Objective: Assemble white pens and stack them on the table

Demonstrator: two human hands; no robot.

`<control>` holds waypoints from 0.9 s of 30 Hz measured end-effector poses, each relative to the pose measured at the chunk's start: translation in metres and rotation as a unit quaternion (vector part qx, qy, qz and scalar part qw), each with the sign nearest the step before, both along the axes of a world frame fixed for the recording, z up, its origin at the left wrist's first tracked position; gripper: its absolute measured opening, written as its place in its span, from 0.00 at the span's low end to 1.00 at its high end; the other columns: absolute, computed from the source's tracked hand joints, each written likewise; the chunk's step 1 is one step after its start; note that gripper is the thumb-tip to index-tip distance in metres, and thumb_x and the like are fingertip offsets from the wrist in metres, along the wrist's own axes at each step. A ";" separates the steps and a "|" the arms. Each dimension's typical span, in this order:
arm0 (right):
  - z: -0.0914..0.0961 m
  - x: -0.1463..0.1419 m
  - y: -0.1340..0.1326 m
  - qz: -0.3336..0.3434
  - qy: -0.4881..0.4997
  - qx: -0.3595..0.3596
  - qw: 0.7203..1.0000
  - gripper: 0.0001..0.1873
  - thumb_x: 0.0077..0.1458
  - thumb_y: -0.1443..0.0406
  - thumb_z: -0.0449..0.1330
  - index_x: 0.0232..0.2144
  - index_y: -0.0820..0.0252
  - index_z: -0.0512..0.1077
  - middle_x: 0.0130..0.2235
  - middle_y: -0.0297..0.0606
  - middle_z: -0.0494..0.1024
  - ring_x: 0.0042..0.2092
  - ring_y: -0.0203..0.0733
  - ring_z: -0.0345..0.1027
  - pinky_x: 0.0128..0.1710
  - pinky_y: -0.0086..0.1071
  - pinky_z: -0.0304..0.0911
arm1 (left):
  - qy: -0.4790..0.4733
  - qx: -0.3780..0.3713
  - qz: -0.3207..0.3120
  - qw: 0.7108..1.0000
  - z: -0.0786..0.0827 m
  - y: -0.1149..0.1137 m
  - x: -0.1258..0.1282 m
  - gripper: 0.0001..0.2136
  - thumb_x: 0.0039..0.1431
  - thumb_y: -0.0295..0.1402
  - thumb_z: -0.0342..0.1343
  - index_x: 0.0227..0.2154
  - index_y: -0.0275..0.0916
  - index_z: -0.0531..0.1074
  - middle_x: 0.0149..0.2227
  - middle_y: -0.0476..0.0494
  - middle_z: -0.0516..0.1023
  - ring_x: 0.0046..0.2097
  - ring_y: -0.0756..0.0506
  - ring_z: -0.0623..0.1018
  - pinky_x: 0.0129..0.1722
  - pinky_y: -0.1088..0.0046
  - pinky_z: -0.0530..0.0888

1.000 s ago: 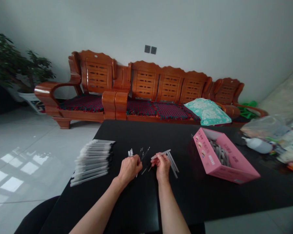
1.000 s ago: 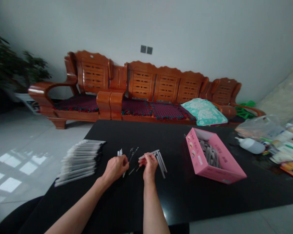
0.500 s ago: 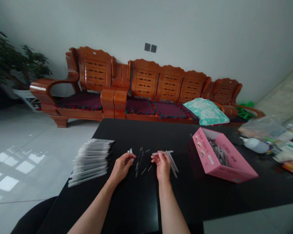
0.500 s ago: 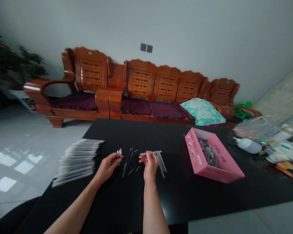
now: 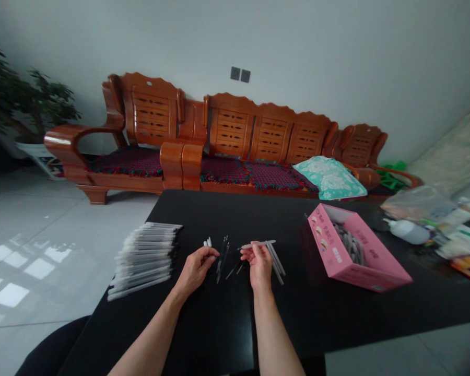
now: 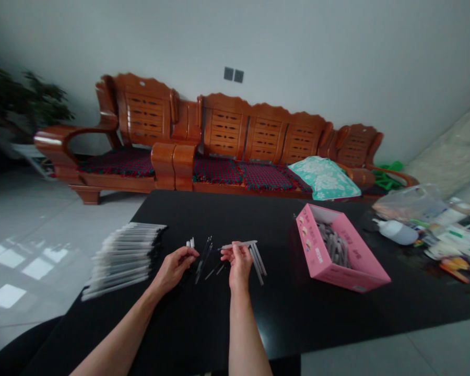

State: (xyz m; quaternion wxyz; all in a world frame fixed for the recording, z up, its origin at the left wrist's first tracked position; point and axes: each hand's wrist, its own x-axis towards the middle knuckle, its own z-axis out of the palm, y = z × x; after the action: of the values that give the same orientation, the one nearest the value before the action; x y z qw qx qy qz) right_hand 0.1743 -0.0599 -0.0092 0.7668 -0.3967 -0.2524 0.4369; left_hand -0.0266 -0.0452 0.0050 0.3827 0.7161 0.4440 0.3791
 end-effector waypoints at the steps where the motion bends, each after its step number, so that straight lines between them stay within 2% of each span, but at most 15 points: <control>1: 0.000 0.000 0.000 0.004 -0.001 -0.002 1.000 0.15 0.48 0.60 0.66 0.35 0.63 0.70 0.26 0.37 0.79 0.26 0.40 0.75 0.21 0.28 0.68 | 0.001 0.001 0.000 1.000 0.000 0.000 0.000 0.12 0.60 0.38 0.48 0.37 0.38 0.74 0.27 0.49 0.71 0.28 0.49 0.70 0.29 0.76 0.66; 10: 0.002 -0.004 -0.003 0.039 0.002 -0.016 0.999 0.14 0.47 0.61 0.67 0.33 0.63 0.69 0.24 0.36 0.79 0.24 0.41 0.75 0.19 0.28 0.69 | -0.071 -0.005 0.004 0.997 -0.007 0.001 0.011 0.13 0.62 0.36 0.45 0.42 0.38 0.72 0.32 0.47 0.73 0.31 0.49 0.73 0.33 0.74 0.69; 16: 0.003 -0.004 -0.004 0.022 0.003 -0.018 1.000 0.15 0.47 0.60 0.67 0.33 0.62 0.69 0.24 0.37 0.79 0.25 0.43 0.76 0.20 0.29 0.70 | -0.038 0.005 0.034 0.999 -0.001 -0.003 0.017 0.14 0.62 0.36 0.45 0.42 0.39 0.73 0.31 0.47 0.74 0.30 0.49 0.73 0.32 0.75 0.69; 23: 0.002 -0.008 -0.004 0.035 -0.007 -0.023 0.999 0.14 0.46 0.61 0.67 0.32 0.63 0.70 0.24 0.37 0.79 0.25 0.42 0.76 0.20 0.28 0.70 | -0.052 -0.012 0.017 0.998 -0.001 -0.004 0.020 0.15 0.62 0.38 0.46 0.43 0.38 0.73 0.33 0.46 0.76 0.32 0.48 0.75 0.34 0.74 0.71; 25: 0.001 -0.011 -0.004 0.053 -0.017 -0.028 0.998 0.14 0.46 0.61 0.67 0.32 0.63 0.70 0.24 0.38 0.80 0.25 0.42 0.76 0.20 0.28 0.70 | -0.080 -0.030 0.006 0.996 -0.005 -0.004 0.025 0.16 0.62 0.40 0.47 0.44 0.38 0.73 0.36 0.44 0.77 0.34 0.47 0.76 0.35 0.72 0.73; 27: 0.001 -0.014 -0.005 0.072 -0.026 -0.037 0.996 0.14 0.46 0.61 0.68 0.32 0.64 0.70 0.25 0.38 0.79 0.24 0.42 0.76 0.20 0.28 0.70 | -0.141 -0.051 -0.017 0.989 -0.006 -0.005 0.032 0.19 0.62 0.42 0.47 0.50 0.37 0.70 0.45 0.39 0.76 0.42 0.44 0.77 0.41 0.68 0.74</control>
State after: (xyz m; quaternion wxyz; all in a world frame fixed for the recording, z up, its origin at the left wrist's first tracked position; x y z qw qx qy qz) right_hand 0.1606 -0.0649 -0.0083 0.7116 -0.4167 -0.2837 0.4894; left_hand 0.0050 -0.0500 -0.0014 0.4839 0.6422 0.3927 0.4463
